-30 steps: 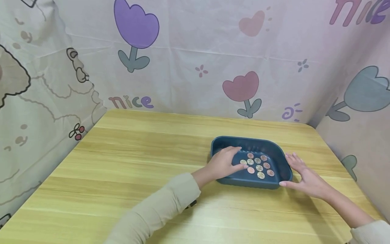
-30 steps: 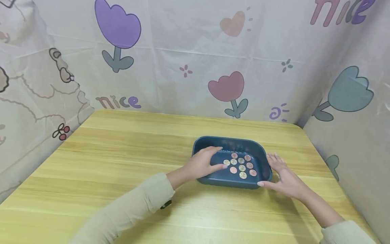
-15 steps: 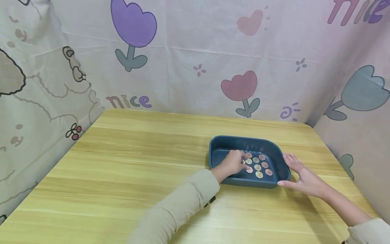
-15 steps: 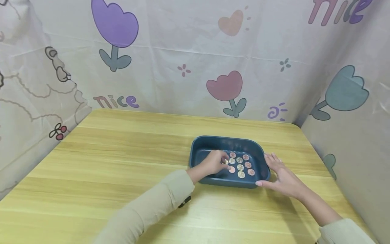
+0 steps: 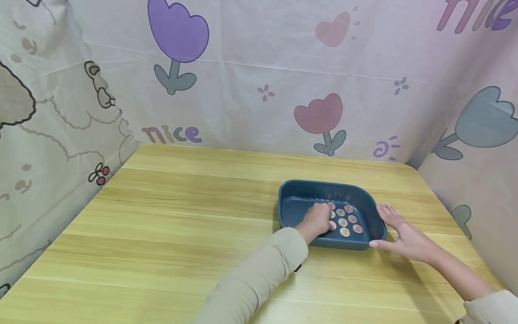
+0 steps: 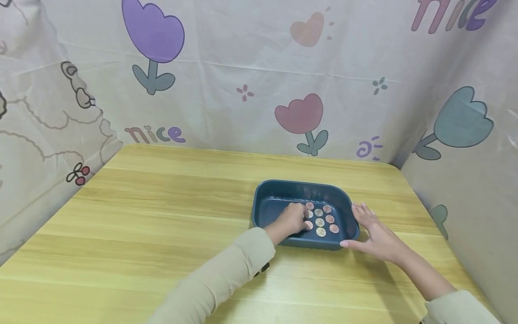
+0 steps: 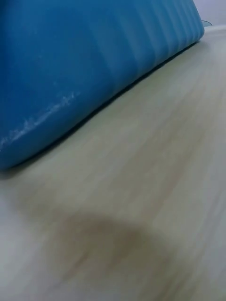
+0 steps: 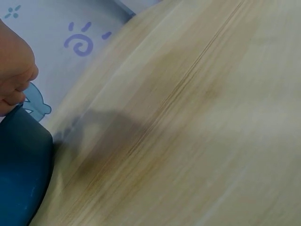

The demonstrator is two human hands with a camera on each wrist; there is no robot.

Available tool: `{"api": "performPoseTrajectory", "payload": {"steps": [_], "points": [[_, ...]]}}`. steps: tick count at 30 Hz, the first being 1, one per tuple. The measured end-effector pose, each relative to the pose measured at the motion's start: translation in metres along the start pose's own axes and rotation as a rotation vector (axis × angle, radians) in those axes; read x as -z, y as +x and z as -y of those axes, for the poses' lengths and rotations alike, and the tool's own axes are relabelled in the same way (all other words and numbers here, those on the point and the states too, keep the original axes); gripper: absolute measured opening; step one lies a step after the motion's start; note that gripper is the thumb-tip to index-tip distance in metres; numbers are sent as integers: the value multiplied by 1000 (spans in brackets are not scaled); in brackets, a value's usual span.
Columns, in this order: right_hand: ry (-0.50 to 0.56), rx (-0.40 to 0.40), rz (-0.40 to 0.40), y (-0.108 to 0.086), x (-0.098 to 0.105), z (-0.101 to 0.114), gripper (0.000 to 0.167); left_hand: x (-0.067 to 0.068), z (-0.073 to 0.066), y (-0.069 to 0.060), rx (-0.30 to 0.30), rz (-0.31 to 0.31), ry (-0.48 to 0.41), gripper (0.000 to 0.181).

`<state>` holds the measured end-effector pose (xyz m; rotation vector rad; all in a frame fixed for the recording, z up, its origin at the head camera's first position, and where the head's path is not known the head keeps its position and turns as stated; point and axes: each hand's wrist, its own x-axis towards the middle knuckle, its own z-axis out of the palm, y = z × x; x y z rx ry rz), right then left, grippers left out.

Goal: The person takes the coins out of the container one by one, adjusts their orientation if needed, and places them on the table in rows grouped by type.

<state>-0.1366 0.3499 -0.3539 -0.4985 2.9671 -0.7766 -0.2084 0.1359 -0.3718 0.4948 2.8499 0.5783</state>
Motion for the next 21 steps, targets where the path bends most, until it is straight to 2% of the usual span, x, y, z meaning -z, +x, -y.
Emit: {"api": "performPoseTrajectory", "payload": {"steps": [7, 15, 21], "points": [[-17, 11, -3, 1, 1, -2, 97, 0, -3, -2, 28, 7, 35, 19], [-4, -4, 9, 1, 2, -1, 97, -1, -4, -2, -15, 28, 93, 16], [-8, -6, 15, 1, 3, 1, 97, -2, -4, 0, -2, 53, 107, 7]]}}
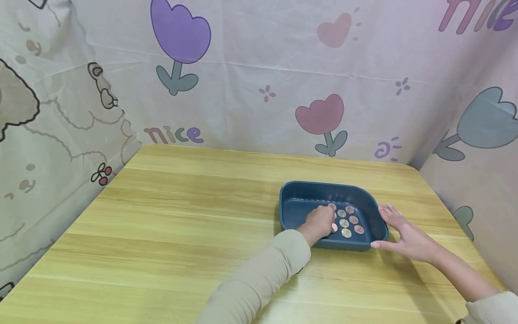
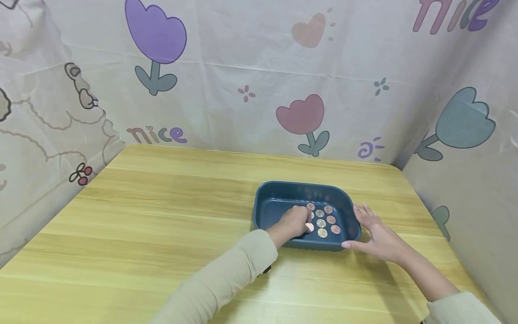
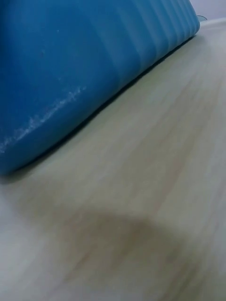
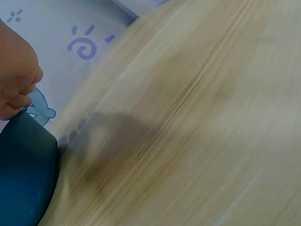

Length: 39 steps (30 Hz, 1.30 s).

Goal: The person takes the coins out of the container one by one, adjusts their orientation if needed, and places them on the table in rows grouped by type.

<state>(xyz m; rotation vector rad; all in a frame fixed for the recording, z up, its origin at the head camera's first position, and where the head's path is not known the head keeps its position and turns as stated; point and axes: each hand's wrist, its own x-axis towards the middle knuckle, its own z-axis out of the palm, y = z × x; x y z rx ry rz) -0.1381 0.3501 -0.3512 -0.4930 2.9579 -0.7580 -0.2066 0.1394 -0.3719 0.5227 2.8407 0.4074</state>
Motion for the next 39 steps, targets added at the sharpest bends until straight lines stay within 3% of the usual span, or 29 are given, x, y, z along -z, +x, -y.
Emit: {"api": "performPoseTrajectory", "payload": {"steps": [6, 11, 14, 18, 23, 27, 35, 39], "points": [[-1, 2, -1, 0, 0, 0, 97, 2, 1, 0, 54, -6, -59, 8], [12, -4, 6, -1, 2, 1, 97, 8, 3, -3, 115, -33, -202, 22], [13, -7, 10, 0, 2, 1, 97, 13, 7, -7, 83, -31, -280, 38], [9, -12, 15, 0, 2, 1, 97, 20, 18, -14, -39, -47, -387, 53], [3, -13, 20, 0, 3, 2, 98, 29, 29, -24, -137, -115, -506, 40], [0, -10, 24, 0, 3, 2, 98, 37, 40, -31, -143, -154, -602, 21], [-10, -13, 29, 0, 4, 2, 98, 57, 72, -39, -199, -275, -722, 15], [-8, -15, 31, 1, 4, 1, 98, 67, 91, -42, -163, -305, -730, 15]]}}
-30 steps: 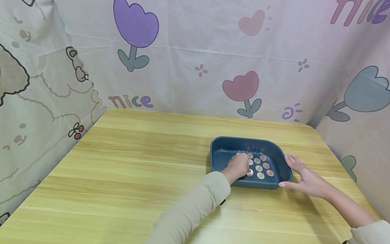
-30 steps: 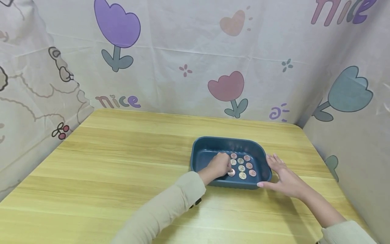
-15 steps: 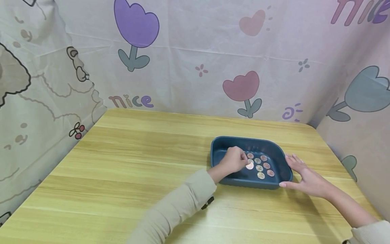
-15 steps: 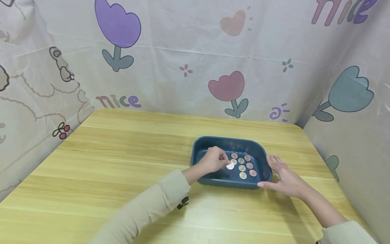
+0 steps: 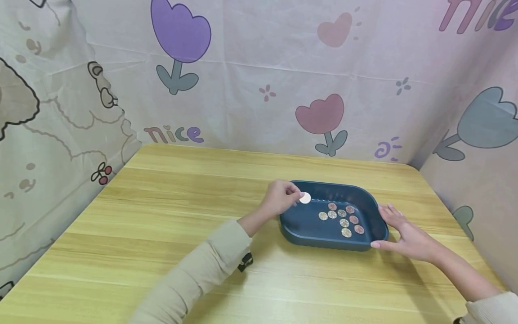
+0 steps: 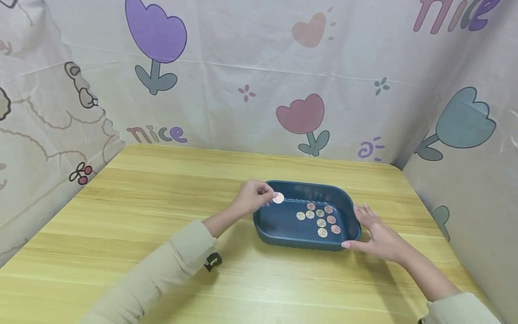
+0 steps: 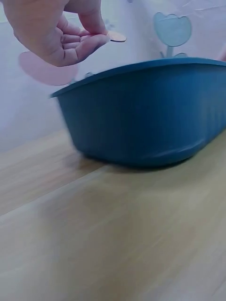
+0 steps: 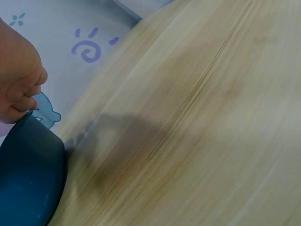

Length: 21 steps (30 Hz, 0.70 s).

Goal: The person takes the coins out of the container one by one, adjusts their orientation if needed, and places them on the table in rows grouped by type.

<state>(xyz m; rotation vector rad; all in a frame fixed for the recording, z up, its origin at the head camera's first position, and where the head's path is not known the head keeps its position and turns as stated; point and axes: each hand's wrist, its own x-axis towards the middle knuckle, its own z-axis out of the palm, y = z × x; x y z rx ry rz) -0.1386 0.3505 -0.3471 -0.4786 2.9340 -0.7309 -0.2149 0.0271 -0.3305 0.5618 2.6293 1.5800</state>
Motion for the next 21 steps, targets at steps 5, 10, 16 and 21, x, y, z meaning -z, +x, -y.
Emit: {"api": "performPoseTrajectory", "payload": {"steps": [5, 10, 16, 21], "points": [[-2, -5, 6, 1, 1, 0, 99, 23, 14, -2, 101, -62, -59, 15], [-2, -4, 5, 0, 1, 0, 98, 40, 35, -3, 181, -143, -99, 16], [-3, -7, 8, 0, 1, 0, 98, 50, 62, -4, 242, -144, 9, 18], [-1, -12, 15, 0, 2, 1, 99, 50, 79, -5, 281, -54, 113, 32]]}}
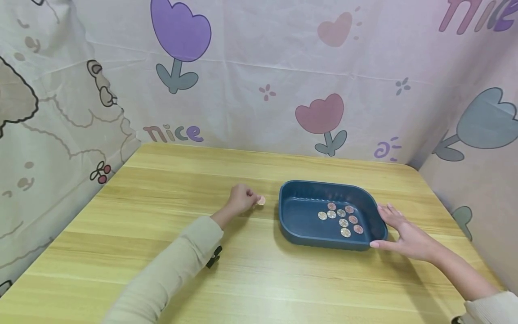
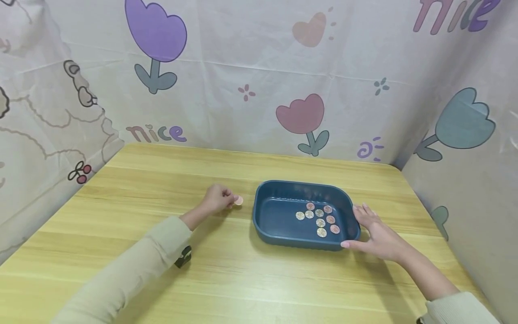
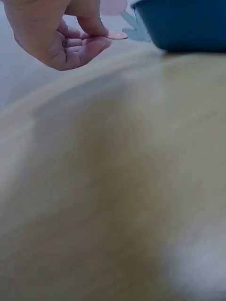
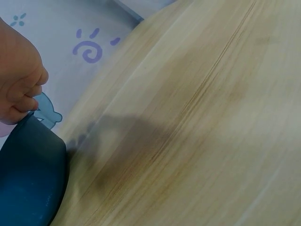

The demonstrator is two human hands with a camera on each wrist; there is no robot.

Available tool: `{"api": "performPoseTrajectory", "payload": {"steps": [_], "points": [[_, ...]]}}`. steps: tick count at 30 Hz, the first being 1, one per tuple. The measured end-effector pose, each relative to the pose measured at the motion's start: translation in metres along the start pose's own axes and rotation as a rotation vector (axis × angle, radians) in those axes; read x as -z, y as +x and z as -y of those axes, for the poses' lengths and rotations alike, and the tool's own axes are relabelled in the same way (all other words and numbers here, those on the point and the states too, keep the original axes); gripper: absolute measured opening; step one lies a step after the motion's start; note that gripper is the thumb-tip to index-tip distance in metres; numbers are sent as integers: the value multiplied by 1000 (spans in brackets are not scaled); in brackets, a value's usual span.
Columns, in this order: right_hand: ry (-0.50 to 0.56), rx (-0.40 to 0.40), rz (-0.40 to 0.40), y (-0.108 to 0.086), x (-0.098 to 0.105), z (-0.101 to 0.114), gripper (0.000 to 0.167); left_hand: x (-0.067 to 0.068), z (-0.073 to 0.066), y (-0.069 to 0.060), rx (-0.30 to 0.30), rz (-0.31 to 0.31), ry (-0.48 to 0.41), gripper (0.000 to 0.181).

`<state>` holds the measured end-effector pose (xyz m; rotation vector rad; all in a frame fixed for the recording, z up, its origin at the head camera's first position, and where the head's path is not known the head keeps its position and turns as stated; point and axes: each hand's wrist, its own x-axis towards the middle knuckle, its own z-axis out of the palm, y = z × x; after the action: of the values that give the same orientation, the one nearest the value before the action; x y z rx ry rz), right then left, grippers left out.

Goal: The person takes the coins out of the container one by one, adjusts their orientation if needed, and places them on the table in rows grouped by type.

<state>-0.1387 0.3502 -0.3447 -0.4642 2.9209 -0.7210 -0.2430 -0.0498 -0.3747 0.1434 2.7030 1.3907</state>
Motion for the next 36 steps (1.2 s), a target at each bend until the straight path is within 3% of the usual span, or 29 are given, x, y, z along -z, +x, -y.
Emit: {"api": "performPoseTrajectory", "payload": {"steps": [6, 13, 19, 23, 26, 29, 33, 36], "points": [[-7, 2, -1, 0, 0, 0, 99, -3, 9, 3, 23, 37, 71, 49], [-19, -3, 2, 0, 1, 1, 99, -4, 6, 7, 104, 32, 166, 53], [-21, -2, 7, 2, 2, 2, 100, -9, -1, 8, 174, 19, 245, 32], [-22, 1, 7, 2, 1, 2, 100, -10, -2, 7, 170, 15, 253, 30], [-27, 1, 8, 1, 1, 2, 100, -8, -2, 6, 117, -3, 223, 40], [-26, 1, 10, 1, 1, 2, 100, -7, -3, 6, -1, -45, 180, 40], [-24, 1, 12, 2, 2, 2, 100, -7, -12, 6, -163, -116, 93, 25], [-27, 2, 10, 2, 2, 2, 100, -9, -24, 4, -225, -138, 11, 19]]}}
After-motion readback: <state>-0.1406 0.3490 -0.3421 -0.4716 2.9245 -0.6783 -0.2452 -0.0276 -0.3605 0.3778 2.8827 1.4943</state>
